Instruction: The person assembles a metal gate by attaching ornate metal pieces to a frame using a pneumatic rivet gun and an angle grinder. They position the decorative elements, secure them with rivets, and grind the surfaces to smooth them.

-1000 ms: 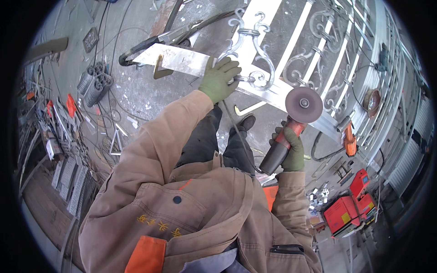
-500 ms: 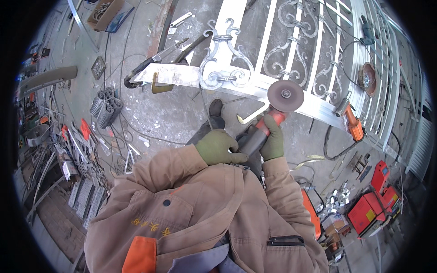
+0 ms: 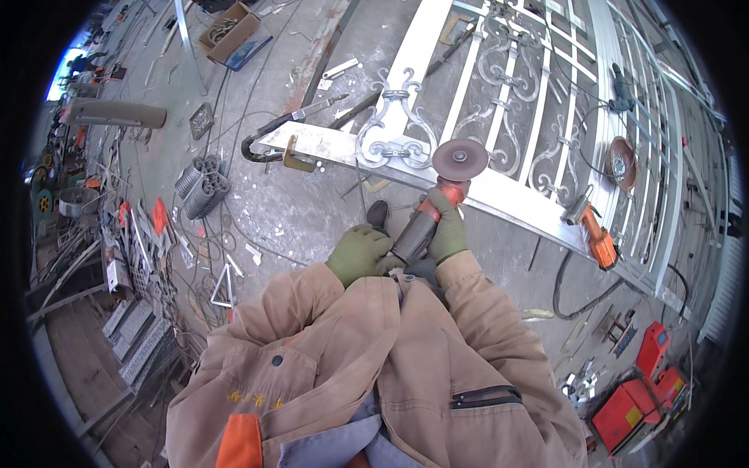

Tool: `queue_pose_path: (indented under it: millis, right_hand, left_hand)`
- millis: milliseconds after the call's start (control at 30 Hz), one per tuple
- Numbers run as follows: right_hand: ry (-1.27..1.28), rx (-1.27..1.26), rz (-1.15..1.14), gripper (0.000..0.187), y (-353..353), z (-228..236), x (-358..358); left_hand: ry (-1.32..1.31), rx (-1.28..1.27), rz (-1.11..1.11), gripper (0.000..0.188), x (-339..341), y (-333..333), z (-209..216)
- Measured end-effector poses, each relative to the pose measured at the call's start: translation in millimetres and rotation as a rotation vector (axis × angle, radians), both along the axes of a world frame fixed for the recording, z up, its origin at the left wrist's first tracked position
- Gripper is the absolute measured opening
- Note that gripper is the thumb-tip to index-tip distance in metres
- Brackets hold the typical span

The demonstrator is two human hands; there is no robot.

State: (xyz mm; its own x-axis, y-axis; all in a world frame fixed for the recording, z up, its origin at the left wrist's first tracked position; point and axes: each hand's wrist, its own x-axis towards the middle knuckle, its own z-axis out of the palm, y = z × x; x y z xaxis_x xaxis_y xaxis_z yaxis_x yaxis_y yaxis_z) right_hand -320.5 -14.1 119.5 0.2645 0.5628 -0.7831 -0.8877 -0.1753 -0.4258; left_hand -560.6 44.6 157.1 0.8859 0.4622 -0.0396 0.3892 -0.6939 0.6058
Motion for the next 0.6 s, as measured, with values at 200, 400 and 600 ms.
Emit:
queue_pose_path:
  millis: [200,400,600]
  right_hand:
    - [0.026,0.028,0.131,0.042,19,-2,-10]
    - [-0.025,0.03,0.188,0.044,52,9,-26]
    - [-0.009,0.078,0.184,0.045,98,18,-52]
  left_hand:
    - [0.026,-0.111,0.131,0.036,-18,-4,7]
    - [-0.248,-0.559,0.291,0.033,-40,7,-6]
    - [-0.125,-0.67,0.365,0.036,-64,46,26]
